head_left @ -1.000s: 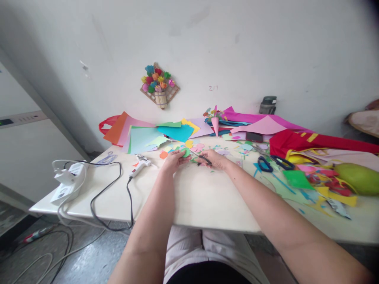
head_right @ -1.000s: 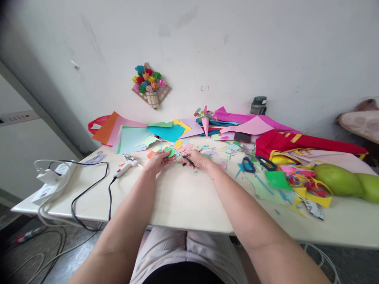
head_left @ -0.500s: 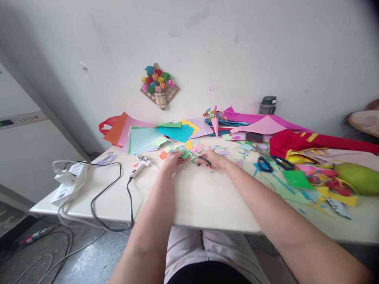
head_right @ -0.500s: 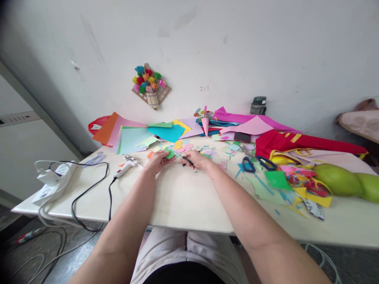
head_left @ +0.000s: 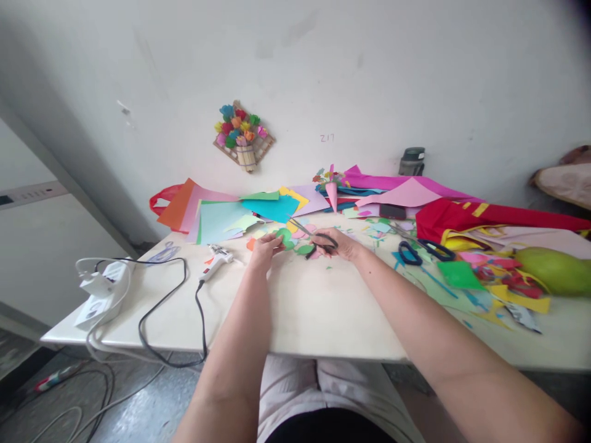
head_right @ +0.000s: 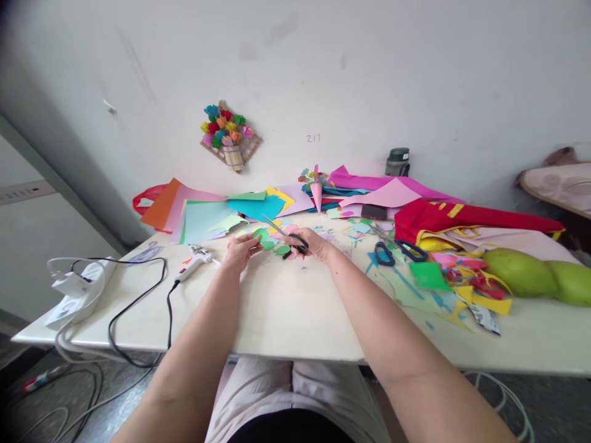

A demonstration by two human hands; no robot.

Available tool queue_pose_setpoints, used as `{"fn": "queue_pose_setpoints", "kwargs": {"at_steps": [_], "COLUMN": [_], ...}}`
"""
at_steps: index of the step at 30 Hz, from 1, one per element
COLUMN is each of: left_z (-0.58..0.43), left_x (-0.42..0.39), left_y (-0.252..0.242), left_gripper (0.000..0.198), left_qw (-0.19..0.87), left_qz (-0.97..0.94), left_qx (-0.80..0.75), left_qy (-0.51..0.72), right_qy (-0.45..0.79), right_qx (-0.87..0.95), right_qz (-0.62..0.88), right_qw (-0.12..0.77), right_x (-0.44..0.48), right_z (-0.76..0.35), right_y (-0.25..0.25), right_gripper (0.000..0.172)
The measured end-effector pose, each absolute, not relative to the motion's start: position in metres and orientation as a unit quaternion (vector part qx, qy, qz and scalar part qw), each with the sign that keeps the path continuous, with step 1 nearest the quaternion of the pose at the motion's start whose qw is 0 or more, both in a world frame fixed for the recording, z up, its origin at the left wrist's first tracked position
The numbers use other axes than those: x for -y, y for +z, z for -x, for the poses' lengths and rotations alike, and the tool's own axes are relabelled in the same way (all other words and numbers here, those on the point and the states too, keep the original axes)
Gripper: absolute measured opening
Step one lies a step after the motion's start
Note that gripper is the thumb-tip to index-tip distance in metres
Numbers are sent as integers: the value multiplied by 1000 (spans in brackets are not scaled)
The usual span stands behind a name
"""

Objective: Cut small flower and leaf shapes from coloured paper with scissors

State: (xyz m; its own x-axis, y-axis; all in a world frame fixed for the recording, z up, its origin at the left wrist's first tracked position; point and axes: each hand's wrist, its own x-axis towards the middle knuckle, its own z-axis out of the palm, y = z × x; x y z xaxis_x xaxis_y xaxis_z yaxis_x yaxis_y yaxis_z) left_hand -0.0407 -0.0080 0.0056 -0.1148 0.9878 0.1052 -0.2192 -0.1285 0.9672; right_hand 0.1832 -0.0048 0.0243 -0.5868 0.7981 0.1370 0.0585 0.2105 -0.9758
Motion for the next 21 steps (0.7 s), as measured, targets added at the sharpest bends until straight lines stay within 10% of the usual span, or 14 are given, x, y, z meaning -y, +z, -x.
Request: {"fn": "queue_pose_setpoints", "kwargs": {"at_steps": [21], "left_z": [20], "left_x": [4], "left_y": [-3], "left_gripper": [22], "left_qw": [382], "left_qz": [-512], "left_qx": [-541], "left_qy": [547], "right_qy": [546], "right_qx": [612], "right_qz": [353], "right_qw": [450], "right_x": [-8], "right_z": [-204], "right_y": [25], "right_gripper": [36]}}
